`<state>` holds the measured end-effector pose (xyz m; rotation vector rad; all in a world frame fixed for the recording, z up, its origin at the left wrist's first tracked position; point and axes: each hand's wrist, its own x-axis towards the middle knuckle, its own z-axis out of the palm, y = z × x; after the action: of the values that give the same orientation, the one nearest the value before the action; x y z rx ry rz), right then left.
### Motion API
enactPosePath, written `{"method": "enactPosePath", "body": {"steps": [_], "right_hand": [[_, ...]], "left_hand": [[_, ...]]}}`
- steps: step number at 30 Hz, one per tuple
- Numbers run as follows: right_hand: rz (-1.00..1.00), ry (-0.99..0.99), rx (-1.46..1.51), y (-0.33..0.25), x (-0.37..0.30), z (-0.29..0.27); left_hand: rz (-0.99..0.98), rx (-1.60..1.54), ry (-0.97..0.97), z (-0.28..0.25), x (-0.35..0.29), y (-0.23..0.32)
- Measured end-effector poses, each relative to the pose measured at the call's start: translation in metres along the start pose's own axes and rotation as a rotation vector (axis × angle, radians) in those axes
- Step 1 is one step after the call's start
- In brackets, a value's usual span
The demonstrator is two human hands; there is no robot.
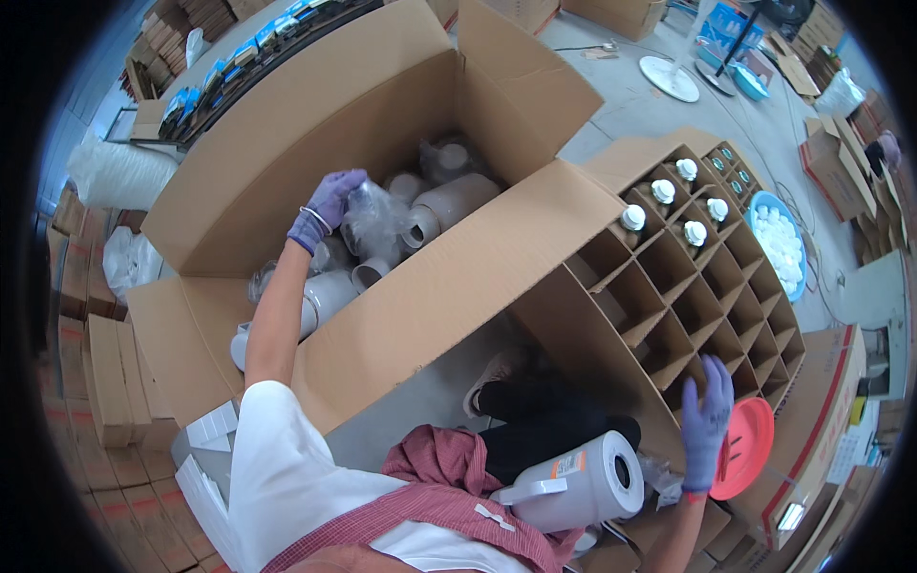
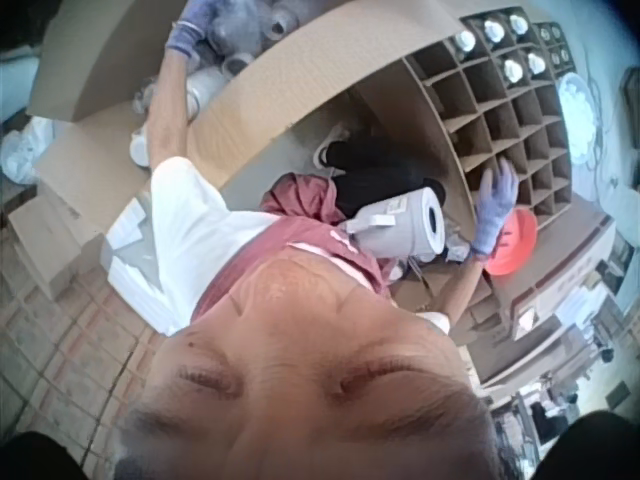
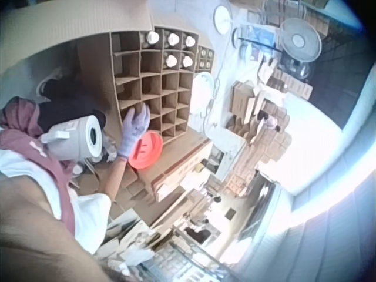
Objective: The person assembles white electric kettles by inserting metal heating elements into the base, screwing on lids, and wrapping each unit in plastic. The person places the finished kettles into a cardboard box with dividers.
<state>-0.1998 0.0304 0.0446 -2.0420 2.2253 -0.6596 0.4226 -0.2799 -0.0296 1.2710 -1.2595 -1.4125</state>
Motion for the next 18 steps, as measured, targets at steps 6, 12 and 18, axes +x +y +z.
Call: {"method": "enactPosePath", "body": {"steps": [6, 12, 18], "right_hand": [[-0.042, -0.195, 0.974, -0.179, 0.084, 0.013], [0.284, -0.021, 1.451, -0.110, 0.078, 0.008], [0.732, 0.163, 1.327, 0.052, -0.083, 0.004]], "left_hand": [[0.127, -0.441, -0.478, 0.213, -0.062, 0.153], [0.431, -0.318, -0.840, 0.341, -0.078, 0.129], [0.462, -0.280, -0.625, 0.364, -0.097, 0.106]]}}
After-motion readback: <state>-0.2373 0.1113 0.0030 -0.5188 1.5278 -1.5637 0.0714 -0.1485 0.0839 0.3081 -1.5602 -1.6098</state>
